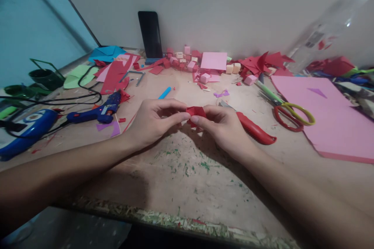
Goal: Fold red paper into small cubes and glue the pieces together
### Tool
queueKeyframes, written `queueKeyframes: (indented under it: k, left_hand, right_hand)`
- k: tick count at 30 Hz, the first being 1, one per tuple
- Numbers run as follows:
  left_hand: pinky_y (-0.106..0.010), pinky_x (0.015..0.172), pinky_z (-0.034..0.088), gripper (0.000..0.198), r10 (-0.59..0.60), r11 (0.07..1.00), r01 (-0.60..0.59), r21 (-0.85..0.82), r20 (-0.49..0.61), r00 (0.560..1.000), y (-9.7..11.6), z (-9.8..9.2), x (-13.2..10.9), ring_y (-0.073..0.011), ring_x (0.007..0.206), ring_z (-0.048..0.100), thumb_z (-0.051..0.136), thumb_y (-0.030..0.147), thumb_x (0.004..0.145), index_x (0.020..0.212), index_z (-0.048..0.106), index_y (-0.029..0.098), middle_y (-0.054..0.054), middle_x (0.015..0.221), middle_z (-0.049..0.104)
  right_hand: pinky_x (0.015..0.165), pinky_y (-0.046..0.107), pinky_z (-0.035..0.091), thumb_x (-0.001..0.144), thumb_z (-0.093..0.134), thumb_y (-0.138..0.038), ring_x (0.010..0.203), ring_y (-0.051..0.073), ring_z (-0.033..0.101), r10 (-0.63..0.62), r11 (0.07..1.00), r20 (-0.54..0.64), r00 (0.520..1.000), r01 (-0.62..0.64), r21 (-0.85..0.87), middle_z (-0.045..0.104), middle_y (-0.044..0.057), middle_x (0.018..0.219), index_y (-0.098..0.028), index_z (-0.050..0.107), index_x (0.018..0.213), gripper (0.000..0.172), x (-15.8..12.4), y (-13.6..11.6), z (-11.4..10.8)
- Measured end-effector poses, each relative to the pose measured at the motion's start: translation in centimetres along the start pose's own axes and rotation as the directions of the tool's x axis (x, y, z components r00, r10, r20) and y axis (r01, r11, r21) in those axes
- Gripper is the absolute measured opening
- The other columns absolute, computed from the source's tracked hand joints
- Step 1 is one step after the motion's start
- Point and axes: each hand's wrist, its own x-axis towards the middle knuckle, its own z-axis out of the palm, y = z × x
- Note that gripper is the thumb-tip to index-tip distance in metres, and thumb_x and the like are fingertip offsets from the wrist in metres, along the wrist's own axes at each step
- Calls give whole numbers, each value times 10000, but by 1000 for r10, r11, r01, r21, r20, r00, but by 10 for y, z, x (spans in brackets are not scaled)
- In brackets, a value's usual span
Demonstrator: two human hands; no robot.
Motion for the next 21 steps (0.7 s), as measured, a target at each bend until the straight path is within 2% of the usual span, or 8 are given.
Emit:
queueKeyframes:
  k: [12, 15, 18, 21]
  left_hand:
    - [-219, 590, 516, 96, -25, 994, 26, -104, 13, 1000, 0, 2, 0, -113, 667, 644, 745, 230, 860, 838, 784, 145, -52, 854, 779]
    - [-222, 590, 522, 110, -25, 995, 26, -96, 11, 1000, -2, 2, 1, -120, 672, 651, 744, 252, 863, 853, 769, 145, -51, 836, 765]
    - [-216, 607, 533, 124, 11, 997, -14, -70, -41, 999, -2, 0, 3, -123, 699, 662, 772, 251, 840, 917, 750, 156, -32, 839, 741]
    - [-204, 620, 522, 75, 73, 997, -72, 32, -43, 996, 1, -4, 5, -107, 690, 641, 768, 225, 842, 867, 734, 164, -12, 827, 725]
  right_hand:
    - [603, 280, 466, 844, 817, -377, 640, 163, 591, -16, 999, -1, 1000, 16, -38, 727, 11, 690, -239, 808, 721, 185, 0, 2, 0]
    - [596, 283, 465, 830, 829, -372, 634, 162, 592, -4, 1000, -16, 1000, 4, -30, 738, 10, 698, -242, 808, 721, 171, -1, 2, 0]
    - [602, 289, 480, 830, 824, -374, 611, 158, 595, -3, 1000, -42, 999, 2, -27, 737, 10, 679, -241, 804, 709, 181, 0, 1, -1]
    - [603, 294, 489, 839, 811, -372, 608, 163, 618, -16, 997, -58, 998, 11, -74, 742, 10, 672, -243, 803, 707, 185, 1, -1, -1]
